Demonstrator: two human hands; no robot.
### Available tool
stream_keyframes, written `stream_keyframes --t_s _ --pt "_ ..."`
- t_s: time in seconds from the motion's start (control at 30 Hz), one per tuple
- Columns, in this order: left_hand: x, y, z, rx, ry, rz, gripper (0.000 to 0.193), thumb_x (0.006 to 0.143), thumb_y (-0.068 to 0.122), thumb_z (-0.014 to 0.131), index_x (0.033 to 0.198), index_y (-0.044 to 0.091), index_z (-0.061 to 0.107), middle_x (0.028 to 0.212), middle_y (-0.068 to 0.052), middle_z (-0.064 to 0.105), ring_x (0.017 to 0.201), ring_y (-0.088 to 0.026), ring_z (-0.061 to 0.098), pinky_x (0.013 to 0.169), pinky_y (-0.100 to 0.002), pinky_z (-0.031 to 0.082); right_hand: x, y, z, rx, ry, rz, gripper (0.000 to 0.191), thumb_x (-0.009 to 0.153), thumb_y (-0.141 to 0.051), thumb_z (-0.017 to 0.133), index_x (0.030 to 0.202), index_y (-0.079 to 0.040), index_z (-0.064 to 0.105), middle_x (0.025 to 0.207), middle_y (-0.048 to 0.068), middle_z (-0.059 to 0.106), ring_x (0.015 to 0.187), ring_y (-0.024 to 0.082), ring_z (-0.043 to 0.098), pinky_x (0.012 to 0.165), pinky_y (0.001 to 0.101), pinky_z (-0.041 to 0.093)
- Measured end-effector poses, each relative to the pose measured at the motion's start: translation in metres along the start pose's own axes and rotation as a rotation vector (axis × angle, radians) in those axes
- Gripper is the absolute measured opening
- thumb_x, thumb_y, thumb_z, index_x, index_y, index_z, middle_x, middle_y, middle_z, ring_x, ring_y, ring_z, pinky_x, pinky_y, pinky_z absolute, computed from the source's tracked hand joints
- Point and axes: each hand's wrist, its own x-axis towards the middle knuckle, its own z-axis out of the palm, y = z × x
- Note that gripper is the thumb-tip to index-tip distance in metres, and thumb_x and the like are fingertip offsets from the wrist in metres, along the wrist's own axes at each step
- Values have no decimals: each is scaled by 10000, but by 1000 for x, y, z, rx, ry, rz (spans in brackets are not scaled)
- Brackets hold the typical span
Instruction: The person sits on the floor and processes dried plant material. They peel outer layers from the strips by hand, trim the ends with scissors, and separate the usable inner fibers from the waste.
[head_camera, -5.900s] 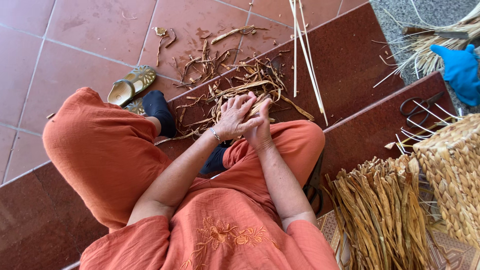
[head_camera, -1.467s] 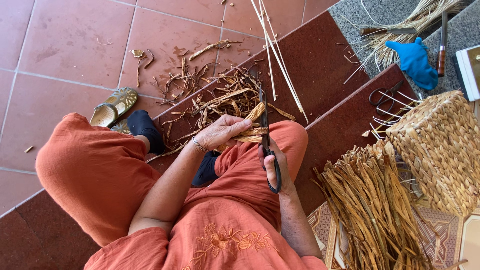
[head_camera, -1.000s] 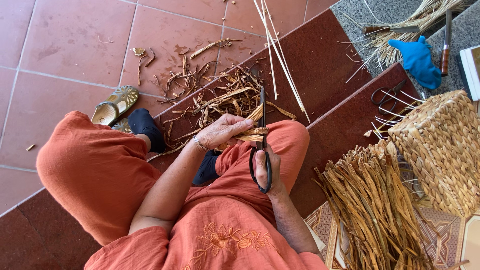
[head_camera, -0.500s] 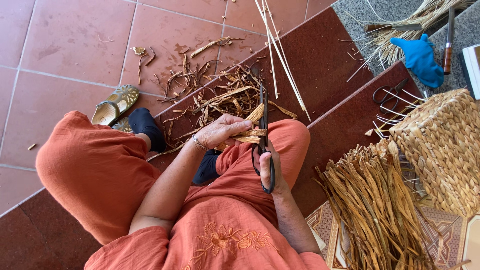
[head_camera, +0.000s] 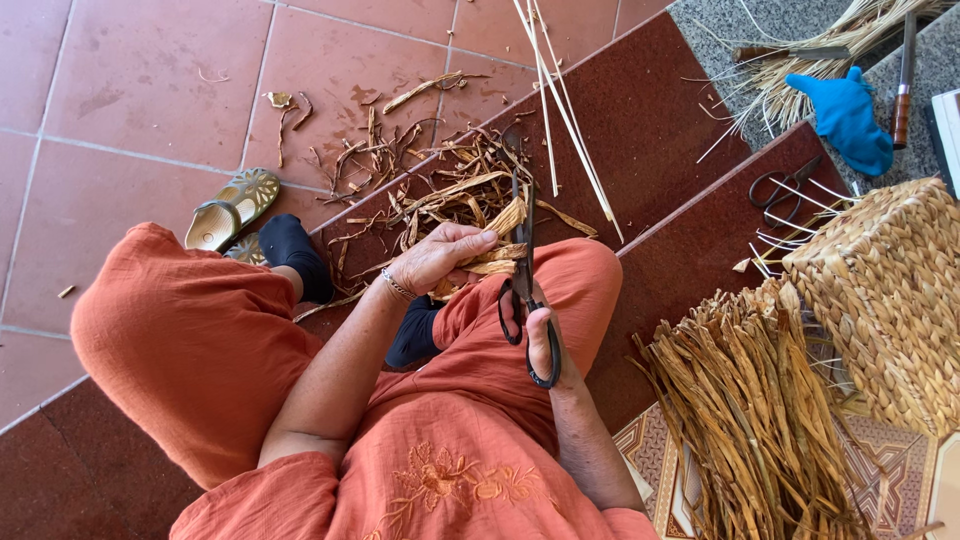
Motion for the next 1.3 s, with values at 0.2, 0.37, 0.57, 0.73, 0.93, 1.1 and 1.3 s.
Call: stream_keyframes --t_s 0.2,0.37,0.57,0.73,0.93,1.1,1.3 --pt "1 -2 0 61 12 -49 368 1027 373 611 997 35 753 679 45 591 509 -14 468 428 -185 338 -4 5 0 -50 63 125 899 944 -801 315 1311 -2 503 733 -36 451 536 41 388 455 196 334" --pt "1 -4 0 -79 -24 -39 326 1019 347 627 979 37 718 701 42 603 510 -20 465 413 -191 301 -3 2 -10 -260 47 107 914 962 -821 298 1254 9 548 735 -54 458 563 28 411 489 190 356" --pt "0 -5 2 -12 -22 -54 349 1022 365 621 967 39 734 633 61 537 478 -12 391 403 -198 268 0 0 -8 -285 78 80 891 991 -783 283 1283 20 534 742 -44 490 564 34 427 485 193 375" --pt "-3 -2 2 53 -35 -29 357 1026 388 608 971 61 740 610 80 503 465 -15 363 405 -201 265 -3 7 -8 -287 91 90 892 1003 -762 288 1306 30 561 689 -55 464 534 26 416 468 195 364" --pt "-9 4 1 96 -13 -91 363 988 411 607 972 80 755 606 64 542 445 -33 359 379 -224 247 12 14 -23 -14 243 44 835 1009 -755 311 1219 -7 619 624 -70 493 433 30 425 352 231 410" --pt "-29 37 -18 225 257 286 364 1032 408 667 1078 49 699 764 62 571 635 -55 495 555 -237 421 8 7 -79 -34 450 124 960 941 -838 286 1275 -3 621 632 -68 503 449 29 435 377 209 392" --pt "-100 83 -20 304 566 836 276 1116 168 701 1318 -14 654 851 4 609 667 -91 530 590 -252 444 -45 47 -150 -92 827 190 688 1040 -641 547 1273 2 628 682 -56 504 509 50 441 427 217 343"
